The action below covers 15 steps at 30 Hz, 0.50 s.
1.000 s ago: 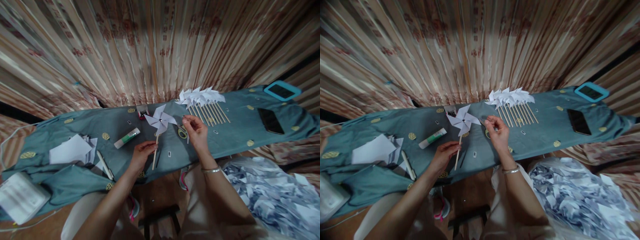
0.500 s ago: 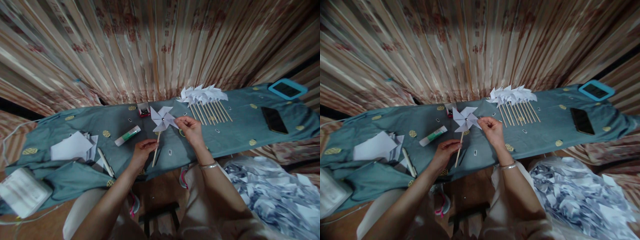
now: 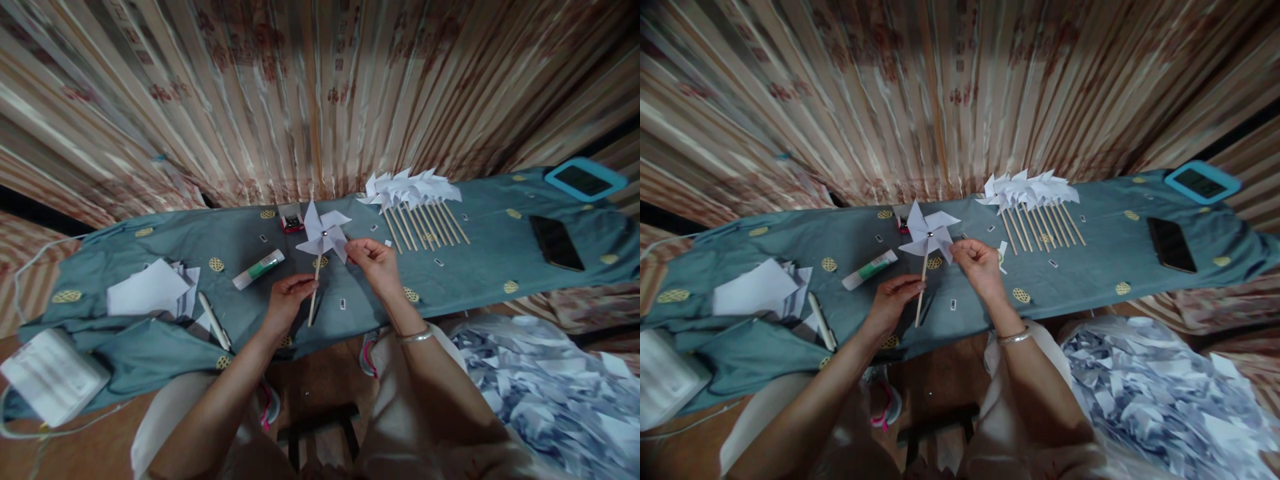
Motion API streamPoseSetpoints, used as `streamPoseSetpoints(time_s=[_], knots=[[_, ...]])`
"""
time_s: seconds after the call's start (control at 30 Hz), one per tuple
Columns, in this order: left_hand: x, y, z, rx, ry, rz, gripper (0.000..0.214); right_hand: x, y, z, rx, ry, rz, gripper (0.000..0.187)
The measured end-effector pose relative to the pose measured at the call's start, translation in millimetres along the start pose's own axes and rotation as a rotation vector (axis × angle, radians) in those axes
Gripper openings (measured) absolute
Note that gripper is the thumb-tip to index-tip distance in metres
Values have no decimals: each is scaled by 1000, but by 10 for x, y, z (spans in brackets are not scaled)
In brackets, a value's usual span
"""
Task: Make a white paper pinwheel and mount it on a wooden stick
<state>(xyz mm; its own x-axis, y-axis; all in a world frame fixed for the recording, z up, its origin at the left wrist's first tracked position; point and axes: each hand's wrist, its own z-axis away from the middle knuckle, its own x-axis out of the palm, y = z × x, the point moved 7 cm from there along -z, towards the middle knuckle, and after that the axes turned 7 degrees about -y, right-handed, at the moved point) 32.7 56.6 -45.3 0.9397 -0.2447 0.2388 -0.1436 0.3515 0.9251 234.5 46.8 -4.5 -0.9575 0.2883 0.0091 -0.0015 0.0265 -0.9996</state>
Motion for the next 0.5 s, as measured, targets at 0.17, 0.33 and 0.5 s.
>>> streamPoseSetpoints(time_s=[0.17,0.33,0.5], knots=[[0,0,-3,10,-6,10,34,82,20,33,22,-21,-63,40],[-15,4,0,14,3,11,32,148,35,54,35,-36,-86,44],[-20,-1,-2,13,-6,13,33,221,48,67,38,-93,-89,44]])
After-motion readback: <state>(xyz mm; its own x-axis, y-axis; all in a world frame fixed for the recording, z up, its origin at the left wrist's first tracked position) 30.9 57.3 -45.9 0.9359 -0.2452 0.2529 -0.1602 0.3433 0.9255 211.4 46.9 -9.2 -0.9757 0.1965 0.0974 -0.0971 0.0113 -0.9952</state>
